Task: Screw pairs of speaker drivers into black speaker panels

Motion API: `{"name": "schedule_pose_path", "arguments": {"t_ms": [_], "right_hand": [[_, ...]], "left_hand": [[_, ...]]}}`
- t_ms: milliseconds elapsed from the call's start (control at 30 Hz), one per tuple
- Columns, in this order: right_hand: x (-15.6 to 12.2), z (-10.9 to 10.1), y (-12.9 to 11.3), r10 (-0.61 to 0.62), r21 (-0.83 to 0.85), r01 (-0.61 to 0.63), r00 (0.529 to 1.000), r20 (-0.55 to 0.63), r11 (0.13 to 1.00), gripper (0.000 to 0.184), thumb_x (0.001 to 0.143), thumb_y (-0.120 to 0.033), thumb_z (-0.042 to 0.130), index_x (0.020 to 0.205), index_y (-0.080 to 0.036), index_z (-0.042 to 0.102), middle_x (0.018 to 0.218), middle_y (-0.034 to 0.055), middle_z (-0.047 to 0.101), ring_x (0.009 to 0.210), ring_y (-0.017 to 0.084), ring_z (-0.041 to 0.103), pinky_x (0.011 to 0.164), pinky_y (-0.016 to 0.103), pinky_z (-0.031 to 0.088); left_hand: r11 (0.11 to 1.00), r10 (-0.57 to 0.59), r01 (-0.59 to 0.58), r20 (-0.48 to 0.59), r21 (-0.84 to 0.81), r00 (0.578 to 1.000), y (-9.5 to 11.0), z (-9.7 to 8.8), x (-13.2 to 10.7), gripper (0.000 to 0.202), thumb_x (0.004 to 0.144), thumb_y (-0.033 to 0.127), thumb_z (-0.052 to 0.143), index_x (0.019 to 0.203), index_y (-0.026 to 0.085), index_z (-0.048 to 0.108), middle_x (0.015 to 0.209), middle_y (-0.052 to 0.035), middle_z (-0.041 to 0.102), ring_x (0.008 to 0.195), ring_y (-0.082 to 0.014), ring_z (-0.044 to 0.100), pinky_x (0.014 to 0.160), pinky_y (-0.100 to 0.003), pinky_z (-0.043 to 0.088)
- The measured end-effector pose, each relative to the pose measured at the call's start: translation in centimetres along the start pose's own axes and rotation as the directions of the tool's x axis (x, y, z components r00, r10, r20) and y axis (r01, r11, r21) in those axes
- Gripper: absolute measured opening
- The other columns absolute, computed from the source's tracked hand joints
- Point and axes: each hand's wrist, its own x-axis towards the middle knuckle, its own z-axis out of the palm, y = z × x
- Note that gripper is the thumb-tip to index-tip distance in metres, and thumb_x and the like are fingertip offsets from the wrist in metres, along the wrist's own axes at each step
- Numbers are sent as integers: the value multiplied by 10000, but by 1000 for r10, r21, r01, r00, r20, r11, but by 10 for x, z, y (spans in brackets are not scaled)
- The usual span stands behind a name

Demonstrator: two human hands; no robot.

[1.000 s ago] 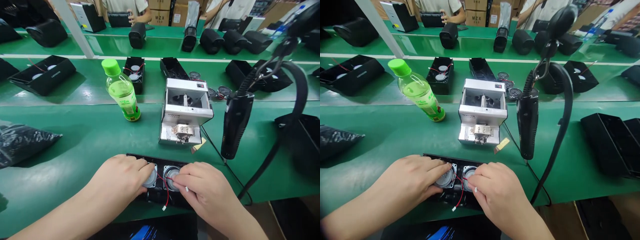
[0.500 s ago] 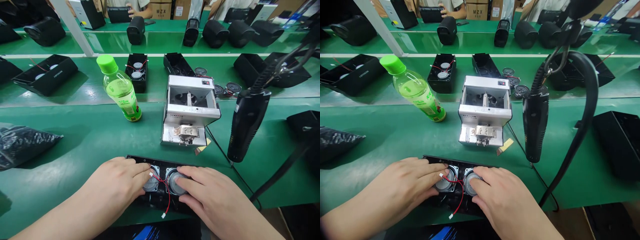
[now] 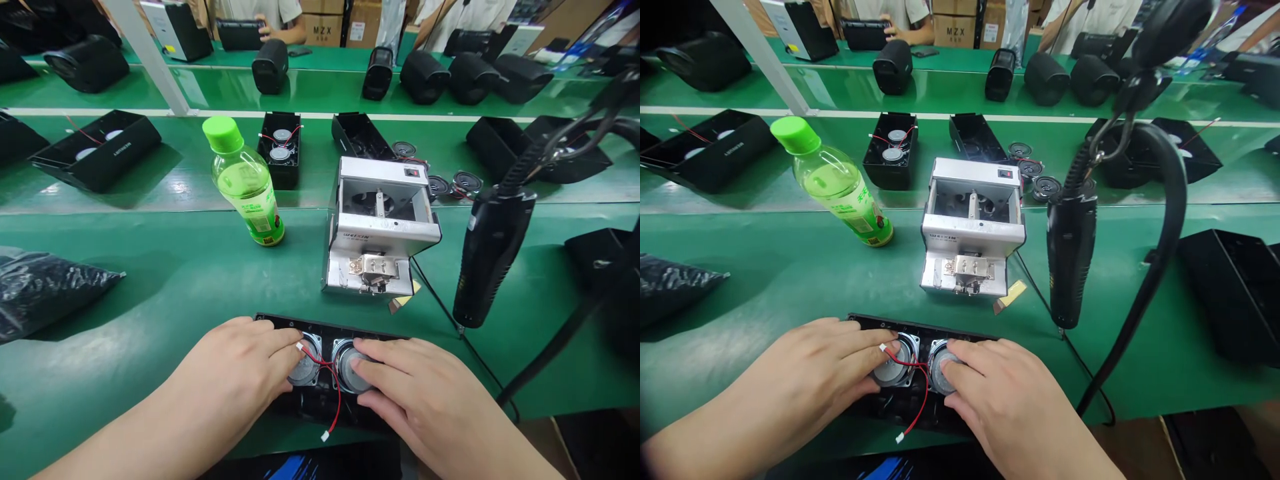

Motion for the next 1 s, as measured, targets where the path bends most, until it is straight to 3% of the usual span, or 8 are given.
{"name": "schedule_pose_path", "arguments": {"t_ms": [333, 433, 500, 567, 667, 767, 900, 1000], "right_hand": [[3, -1, -5, -12, -19, 11, 1000, -18, 1000, 354, 1234, -305, 390, 1213, -231, 736, 1228, 7, 844, 1064, 201, 825, 842, 426, 665], [4, -10, -3, -20, 11, 21, 999, -50, 1000, 358, 1233, -375, 426, 1225, -255, 763, 1265, -3, 836, 1056, 177, 819, 870, 382, 680], [4, -17, 4, 11, 45, -2, 981, -194, 999, 237, 1198, -353, 553, 1232, -274, 774, 1245, -22, 829, 1067, 146, 804, 920, 317, 673], [6, -21, 14, 109, 45, -99, 887, -448, 994, 190, 1119, -236, 667, 1279, -257, 767, 1221, 8, 809, 1120, 165, 773, 991, 322, 644], [16, -18, 34, 204, -12, -298, 681, -704, 954, 498, 1020, -211, 754, 1509, -178, 670, 1358, 148, 729, 1263, 310, 695, 1039, 485, 608], [27, -17, 53, 247, -51, -418, 627, -739, 907, 722, 1014, -368, 757, 1660, -145, 525, 1447, 223, 662, 1293, 394, 662, 1018, 591, 618], [32, -28, 77, 363, 3, -564, 527, -768, 826, 794, 1035, -496, 693, 1696, -129, 453, 1540, 264, 598, 1424, 450, 598, 1161, 721, 541], [29, -35, 96, 513, 109, -643, 486, -707, 758, 851, 1030, -533, 670, 1730, -128, 404, 1606, 287, 575, 1500, 507, 560, 1227, 820, 444]], "left_hand": [[998, -34, 38, 80, -42, 996, -3, 5, -7, 239, 924, 100, 792, 1140, 202, 800, 1155, -21, 891, 850, -276, 828, 740, -466, 644], [993, -49, 58, 87, -107, 995, -5, 2, -11, 258, 976, 134, 771, 1218, 222, 783, 1172, -29, 880, 915, -277, 828, 784, -455, 651], [979, -78, 87, 59, -187, 995, -6, -1, -14, 225, 1056, 177, 713, 1262, 254, 760, 1193, -18, 865, 961, -248, 814, 825, -418, 648], [959, -132, 122, -22, -255, 991, -4, -2, -16, 198, 1107, 188, 661, 1270, 270, 737, 1194, -12, 843, 985, -205, 783, 835, -358, 630], [958, -184, 130, -200, -254, 963, 6, 0, -12, 189, 1106, 150, 666, 1255, 252, 721, 1172, -28, 807, 977, -176, 728, 821, -320, 587], [982, -116, 71, -258, -175, 959, 22, 6, 0, 174, 1090, 166, 686, 1229, 252, 745, 1247, -67, 797, 1064, -241, 730, 924, -427, 582], [996, -31, 20, -127, -92, 991, 39, 21, 20, 202, 1032, 233, 750, 1225, 272, 794, 1512, -137, 725, 1375, -404, 690, 1184, -690, 519], [999, -27, 26, -10, -44, 1000, 41, 32, 32, 330, 923, 297, 906, 1236, 253, 811, 1547, -160, 714, 1390, -424, 695, 1229, -709, 520]]}}
